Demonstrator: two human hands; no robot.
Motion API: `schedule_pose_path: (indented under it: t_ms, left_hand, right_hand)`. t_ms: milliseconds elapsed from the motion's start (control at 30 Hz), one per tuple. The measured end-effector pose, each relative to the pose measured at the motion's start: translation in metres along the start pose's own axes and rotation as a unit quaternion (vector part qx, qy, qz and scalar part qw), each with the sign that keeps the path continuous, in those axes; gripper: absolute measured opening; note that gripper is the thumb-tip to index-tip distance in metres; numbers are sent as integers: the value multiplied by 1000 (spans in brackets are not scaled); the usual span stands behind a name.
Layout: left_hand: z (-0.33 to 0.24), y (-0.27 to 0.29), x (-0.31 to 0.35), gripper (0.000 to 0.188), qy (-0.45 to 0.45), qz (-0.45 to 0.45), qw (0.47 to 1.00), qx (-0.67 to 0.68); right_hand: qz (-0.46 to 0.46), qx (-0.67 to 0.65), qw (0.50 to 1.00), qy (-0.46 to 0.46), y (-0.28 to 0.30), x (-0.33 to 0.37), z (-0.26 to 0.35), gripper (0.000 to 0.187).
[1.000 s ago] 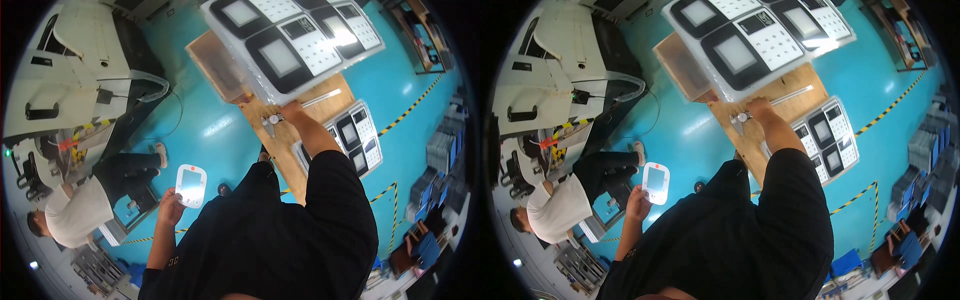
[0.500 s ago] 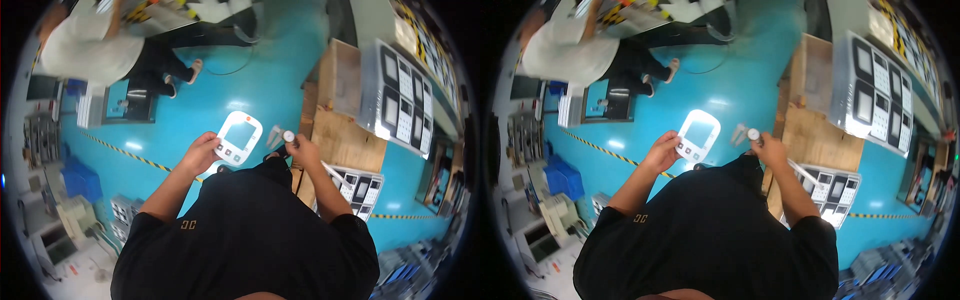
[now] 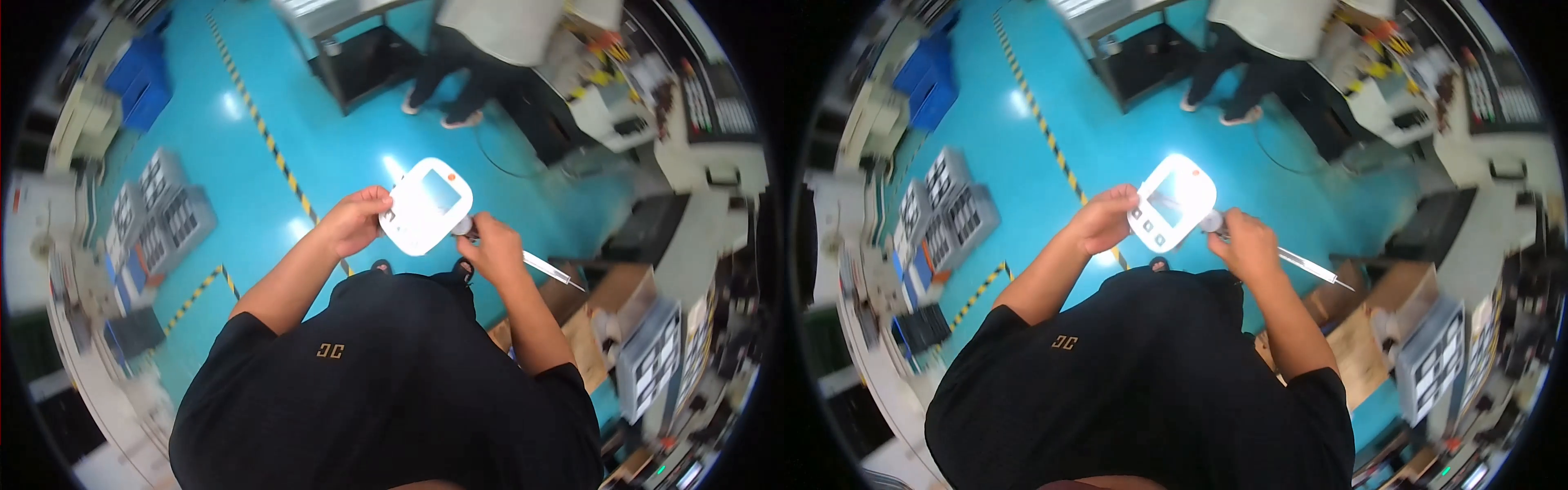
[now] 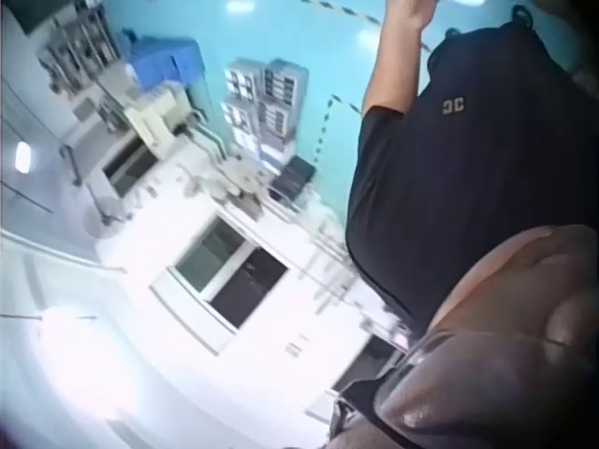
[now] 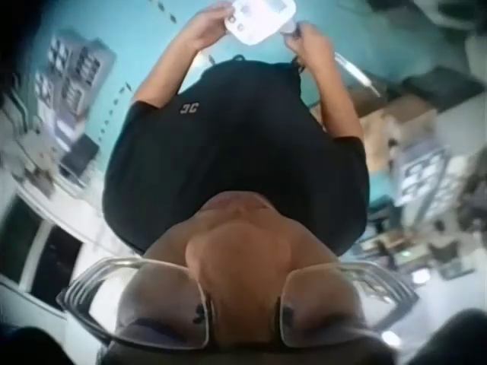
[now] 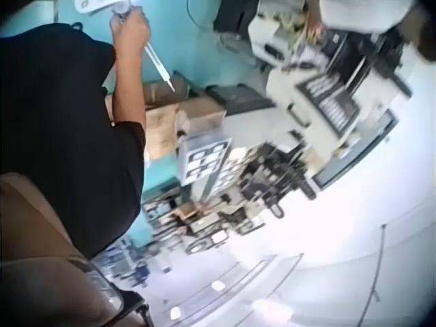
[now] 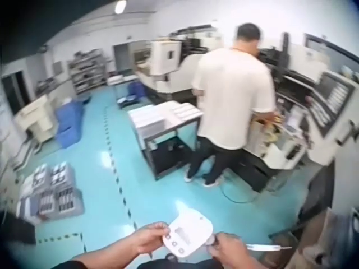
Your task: The person sprays a machine surface with an air nozzle, places a sheet of panels onto it, and then walks to a table to measure a panel with a caliper. After returning to the machine, the person sprays the surface again and positions a different sheet of panels.
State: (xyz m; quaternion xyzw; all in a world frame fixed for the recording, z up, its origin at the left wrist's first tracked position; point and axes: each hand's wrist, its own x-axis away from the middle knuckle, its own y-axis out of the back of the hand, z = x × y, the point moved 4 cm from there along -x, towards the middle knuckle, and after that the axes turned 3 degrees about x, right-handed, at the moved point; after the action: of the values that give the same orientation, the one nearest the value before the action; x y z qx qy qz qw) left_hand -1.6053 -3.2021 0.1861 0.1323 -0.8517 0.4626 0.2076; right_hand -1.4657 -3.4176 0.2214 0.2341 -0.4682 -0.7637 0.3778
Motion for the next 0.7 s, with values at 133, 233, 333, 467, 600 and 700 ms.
schedule_pose_path:
  t_ms: [133,233,333,467,600,700]
  left_hand:
    - [-72,64,54,9,-104,-102,989,38]
    - [-105,85,86,8,-137,-188,972,36]
    - [-136,117,103,9,-169,-215,960,66]
    - [-179,152,106,10,-200,-250,945,62]
    - [-232,183,90,11,-233,-300,923,64]
    - [-281,203,72,11,-256,-316,910,83]
  right_hand:
    - [7,-44,999,28,-21,-69,53,32]
    - [36,-37,999,11,-38,-125,97,32]
    - [65,-57,996,19,-49,-185,144,33]
    - [90,-73,991,69,-62,-260,191,34]
    - [115,-66,985,114,-77,-338,219,35]
    - [141,-57,978,140,-83,-401,240,36]
